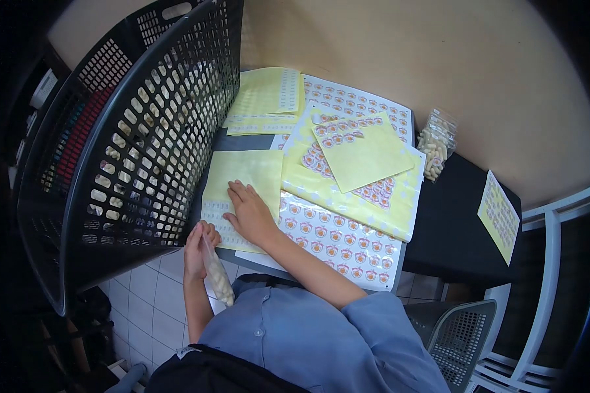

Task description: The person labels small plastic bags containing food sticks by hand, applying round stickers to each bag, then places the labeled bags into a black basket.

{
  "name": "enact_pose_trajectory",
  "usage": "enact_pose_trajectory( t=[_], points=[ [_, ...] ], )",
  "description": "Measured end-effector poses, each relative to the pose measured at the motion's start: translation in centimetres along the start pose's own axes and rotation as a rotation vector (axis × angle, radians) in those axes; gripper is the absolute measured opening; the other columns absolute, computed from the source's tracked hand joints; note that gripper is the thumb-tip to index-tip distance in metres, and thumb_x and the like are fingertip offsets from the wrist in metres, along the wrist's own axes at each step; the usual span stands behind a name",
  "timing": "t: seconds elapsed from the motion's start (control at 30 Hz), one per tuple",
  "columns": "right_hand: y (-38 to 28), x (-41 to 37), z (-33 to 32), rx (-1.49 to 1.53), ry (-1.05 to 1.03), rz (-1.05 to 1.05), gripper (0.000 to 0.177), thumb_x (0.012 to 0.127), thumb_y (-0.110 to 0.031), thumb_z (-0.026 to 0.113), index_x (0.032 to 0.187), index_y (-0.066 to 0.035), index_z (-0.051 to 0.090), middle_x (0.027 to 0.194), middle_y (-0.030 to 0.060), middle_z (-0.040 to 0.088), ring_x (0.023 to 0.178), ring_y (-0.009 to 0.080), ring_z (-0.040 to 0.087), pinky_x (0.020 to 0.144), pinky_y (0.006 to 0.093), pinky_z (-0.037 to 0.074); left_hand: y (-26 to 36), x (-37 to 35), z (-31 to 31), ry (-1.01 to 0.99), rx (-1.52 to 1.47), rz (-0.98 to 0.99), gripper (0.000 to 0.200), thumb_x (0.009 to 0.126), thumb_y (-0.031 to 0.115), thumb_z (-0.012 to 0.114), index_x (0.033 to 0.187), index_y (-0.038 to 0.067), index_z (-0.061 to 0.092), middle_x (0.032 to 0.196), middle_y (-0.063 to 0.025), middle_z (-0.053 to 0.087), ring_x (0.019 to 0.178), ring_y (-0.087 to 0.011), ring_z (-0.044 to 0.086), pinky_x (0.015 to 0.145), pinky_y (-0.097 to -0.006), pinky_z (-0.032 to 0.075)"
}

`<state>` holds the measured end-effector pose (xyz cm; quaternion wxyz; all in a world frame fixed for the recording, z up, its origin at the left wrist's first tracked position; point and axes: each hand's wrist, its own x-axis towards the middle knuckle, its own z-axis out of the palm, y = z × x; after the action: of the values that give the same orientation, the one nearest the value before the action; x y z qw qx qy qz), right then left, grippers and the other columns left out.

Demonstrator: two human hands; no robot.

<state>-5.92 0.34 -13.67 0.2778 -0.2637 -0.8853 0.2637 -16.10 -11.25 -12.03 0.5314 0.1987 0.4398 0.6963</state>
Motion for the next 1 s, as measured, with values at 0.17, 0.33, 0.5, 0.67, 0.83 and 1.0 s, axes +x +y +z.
enact_pose_trajectory(
  t=[0.17,0.33,0.5,0.67,0.83,1.0],
  points=[
    [0.1,0.2,0.4,0.056,-0.007,-0.004,0.037,0.073,-0.014,0.058,0.104,0.002,0.048,0.114,0.0135,0.047,0.111,0.0274,0.040,0.096,0.0372,0.031,0.0,0.5,0.0,0.038,0.068,-0.044,0.026,0.088,0.023,0.036,0.067,0.009,0.037,0.062,0.0003,0.034,0.058,-0.0094,0.033,0.057,-0.0218,0.029],
    [-0.2,0.1,0.4,0.180,0.049,0.101,0.029,0.071,-0.011,0.060,0.097,0.000,0.052,0.105,0.0127,0.052,0.104,0.0286,0.046,0.094,0.0374,0.033,0.2,0.6,0.5,0.065,0.132,-0.058,0.026,0.088,0.023,0.035,0.066,0.009,0.035,0.061,0.0003,0.031,0.058,-0.0104,0.032,0.058,-0.0234,0.028],
    [-0.1,0.1,0.4,0.238,0.071,0.042,0.022,0.068,-0.006,0.059,0.089,0.000,0.054,0.101,0.0189,0.052,0.099,0.0340,0.048,0.092,0.0398,0.034,-0.4,0.8,-0.7,0.031,0.068,-0.046,0.022,0.088,0.020,0.038,0.070,0.008,0.042,0.065,0.0009,0.038,0.060,-0.0075,0.037,0.057,-0.0202,0.032],
    [0.4,0.1,1.0,0.214,0.117,0.023,0.017,0.070,-0.006,0.058,0.086,-0.001,0.054,0.091,0.0169,0.053,0.101,0.0316,0.048,0.091,0.0404,0.035,-0.7,0.9,-0.7,0.035,0.071,-0.038,0.022,0.088,0.021,0.039,0.071,0.008,0.042,0.065,0.0012,0.038,0.060,-0.0069,0.038,0.056,-0.0203,0.033],
    [0.2,0.3,0.9,0.253,0.151,0.033,0.010,0.070,-0.002,0.057,0.078,-0.001,0.051,0.083,0.0150,0.052,0.101,0.0340,0.047,0.091,0.0436,0.035,-0.7,0.7,-0.5,0.046,0.140,-0.025,0.022,0.088,0.022,0.039,0.072,0.008,0.044,0.066,0.0012,0.040,0.061,-0.0067,0.039,0.056,-0.0206,0.034],
    [-0.1,0.8,-0.5,0.281,0.087,-0.005,0.008,0.071,-0.002,0.056,0.077,-0.002,0.050,0.084,0.0140,0.050,0.105,0.0343,0.044,0.093,0.0464,0.030,-0.8,0.5,0.4,0.234,0.104,-0.003,0.021,0.087,0.025,0.042,0.079,0.006,0.048,0.073,0.0006,0.046,0.069,-0.0076,0.044,0.062,-0.0208,0.037]
  ],
)
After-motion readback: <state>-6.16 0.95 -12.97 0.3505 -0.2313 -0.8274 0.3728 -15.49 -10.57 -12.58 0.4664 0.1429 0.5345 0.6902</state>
